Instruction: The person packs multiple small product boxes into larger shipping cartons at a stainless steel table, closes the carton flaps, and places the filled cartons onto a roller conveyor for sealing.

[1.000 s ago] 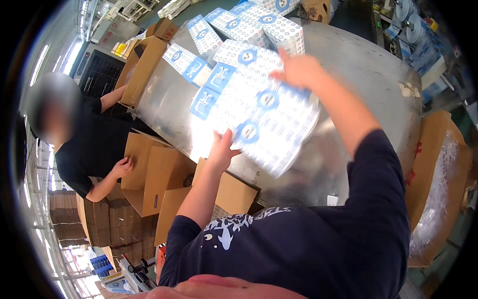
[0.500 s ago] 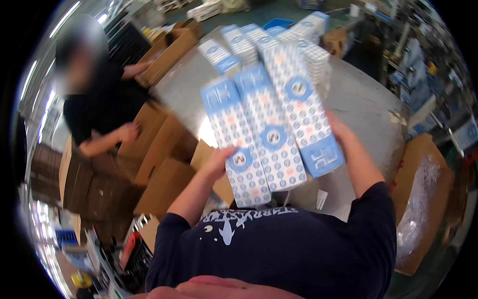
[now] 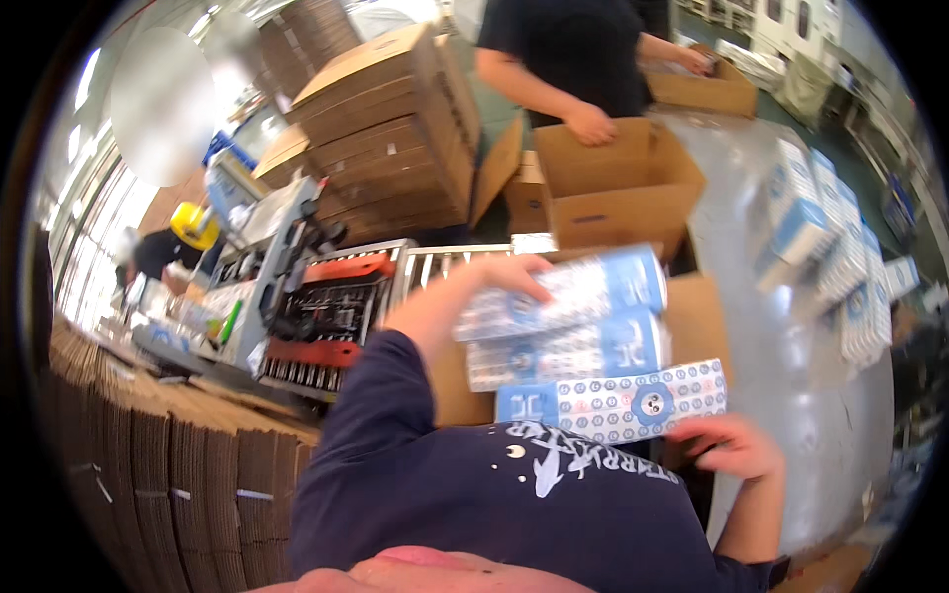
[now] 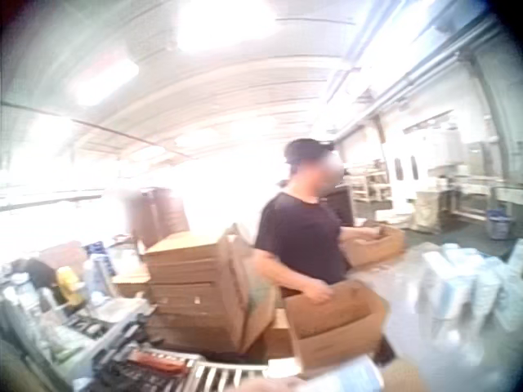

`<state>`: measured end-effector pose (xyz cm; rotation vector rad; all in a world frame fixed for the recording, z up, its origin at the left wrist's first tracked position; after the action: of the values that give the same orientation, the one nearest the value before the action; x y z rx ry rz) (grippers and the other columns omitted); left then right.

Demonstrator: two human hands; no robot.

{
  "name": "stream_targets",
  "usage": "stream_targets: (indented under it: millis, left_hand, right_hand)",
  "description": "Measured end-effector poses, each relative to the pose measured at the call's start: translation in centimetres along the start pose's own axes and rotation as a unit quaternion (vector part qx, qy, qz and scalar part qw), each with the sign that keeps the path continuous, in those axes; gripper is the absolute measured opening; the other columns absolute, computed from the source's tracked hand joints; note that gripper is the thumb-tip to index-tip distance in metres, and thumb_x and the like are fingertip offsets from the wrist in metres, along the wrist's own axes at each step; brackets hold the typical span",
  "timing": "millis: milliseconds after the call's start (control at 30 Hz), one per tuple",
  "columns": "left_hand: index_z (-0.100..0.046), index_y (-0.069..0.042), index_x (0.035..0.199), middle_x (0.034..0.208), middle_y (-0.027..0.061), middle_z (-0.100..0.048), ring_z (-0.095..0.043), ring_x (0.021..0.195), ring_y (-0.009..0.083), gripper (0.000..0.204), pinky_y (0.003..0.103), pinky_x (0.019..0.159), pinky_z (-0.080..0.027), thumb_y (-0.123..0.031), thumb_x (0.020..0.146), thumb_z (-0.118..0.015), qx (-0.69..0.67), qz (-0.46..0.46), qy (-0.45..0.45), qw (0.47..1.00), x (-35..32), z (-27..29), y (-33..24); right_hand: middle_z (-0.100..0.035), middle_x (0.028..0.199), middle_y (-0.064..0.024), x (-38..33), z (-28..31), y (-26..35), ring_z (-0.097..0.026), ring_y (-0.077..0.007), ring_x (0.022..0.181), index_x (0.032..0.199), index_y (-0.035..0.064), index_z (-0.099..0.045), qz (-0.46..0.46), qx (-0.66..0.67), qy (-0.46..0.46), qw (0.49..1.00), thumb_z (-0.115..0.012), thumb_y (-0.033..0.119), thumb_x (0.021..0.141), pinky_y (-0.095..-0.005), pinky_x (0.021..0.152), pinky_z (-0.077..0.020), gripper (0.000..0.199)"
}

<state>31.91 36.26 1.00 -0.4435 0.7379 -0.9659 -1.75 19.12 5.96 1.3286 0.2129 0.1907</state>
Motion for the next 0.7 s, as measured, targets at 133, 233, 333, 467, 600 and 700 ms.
stream_targets:
  millis: [133, 233, 333, 467, 600, 700]
  left_hand:
    - [-0.058, -0.012, 0.117, 0.126, 0.0141, -0.052, -0.047, 0.119, 0.0306, 0.056, 0.041, 0.1, -0.037, -0.052, 0.078, -0.06, 0.295, -0.067, -0.19, 0.934, 1.5, -6.0, 5.2]
    - [-0.045, -0.012, 0.132, 0.132, 0.0142, -0.047, -0.045, 0.123, 0.0318, 0.061, 0.041, 0.103, -0.034, -0.053, 0.087, -0.048, 0.064, -0.024, -0.078, 0.995, -2.9, -6.5, 6.5]
    - [-0.036, -0.009, 0.138, 0.136, 0.0148, -0.043, -0.044, 0.122, 0.0315, 0.061, 0.038, 0.103, -0.033, -0.049, 0.091, -0.044, -0.146, 0.04, 0.047, 0.987, -10.2, -5.6, 12.9]
    - [-0.031, -0.006, 0.14, 0.138, 0.0172, -0.041, -0.042, 0.124, 0.0281, 0.068, 0.035, 0.103, -0.032, -0.048, 0.089, -0.047, -0.284, -0.013, 0.116, 0.952, -15.8, -6.6, 12.9]
    - [-0.028, -0.005, 0.141, 0.137, 0.0171, -0.042, -0.04, 0.125, 0.0243, 0.081, 0.032, 0.102, -0.033, -0.044, 0.081, -0.064, -0.179, -0.124, 0.231, 0.948, -11.4, -10.8, 5.9]
    - [-0.038, -0.01, 0.138, 0.128, 0.0151, -0.052, -0.052, 0.112, 0.0223, 0.073, 0.031, 0.096, -0.039, -0.035, 0.078, -0.07, -0.179, -0.08, 0.25, 0.948, -8.6, -11.5, 6.6]
  right_hand:
    - [-0.062, 0.105, -0.0061, 4.2, 7.4, -10.6, -0.059, -0.0167, 0.092, 0.119, 0.0064, -0.053, -0.151, 0.024, -0.342, 0.927, -0.059, 0.022, 0.084, -0.0328, 0.076, -0.0506, 0.038]
    - [-0.057, 0.115, -0.0058, 9.8, 3.3, -14.2, -0.055, -0.0158, 0.097, 0.129, 0.0101, -0.043, -0.248, 0.226, -0.315, 0.888, -0.064, 0.028, 0.081, -0.0335, 0.079, -0.0487, 0.056]
    - [-0.057, 0.113, -0.0048, 13.9, -2.5, -12.4, -0.056, -0.0167, 0.094, 0.134, 0.01, -0.037, -0.252, 0.121, -0.093, 0.956, -0.066, 0.026, 0.079, -0.0331, 0.077, -0.0491, 0.064]
    - [-0.05, 0.126, -0.0086, 13.6, -5.4, -11.1, -0.046, -0.018, 0.116, 0.137, 0.0039, -0.033, -0.205, 0.036, -0.009, 0.978, -0.074, 0.013, 0.07, -0.0355, 0.101, -0.0357, 0.079]
    - [-0.056, 0.116, -0.0116, 15.7, -1.8, -9.3, -0.052, -0.0188, 0.108, 0.126, 0.0053, -0.05, -0.22, -0.121, 0.052, 0.967, -0.073, 0.025, 0.076, -0.0339, 0.093, -0.0425, 0.059]
    - [-0.063, 0.094, -0.0092, 14.9, 0.1, -10.0, -0.062, -0.0164, 0.078, 0.123, 0.0058, -0.052, -0.372, -0.129, 0.095, 0.914, -0.067, 0.041, 0.078, -0.0335, 0.056, -0.0538, 0.059]
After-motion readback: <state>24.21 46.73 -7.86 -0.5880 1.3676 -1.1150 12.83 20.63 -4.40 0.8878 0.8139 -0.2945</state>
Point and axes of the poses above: each hand's wrist, its own x-axis towards the middle knuckle, its own z-axis out of the back of the hand, y = z × x, the point moved 6 cm from there along x, towards the middle knuckle
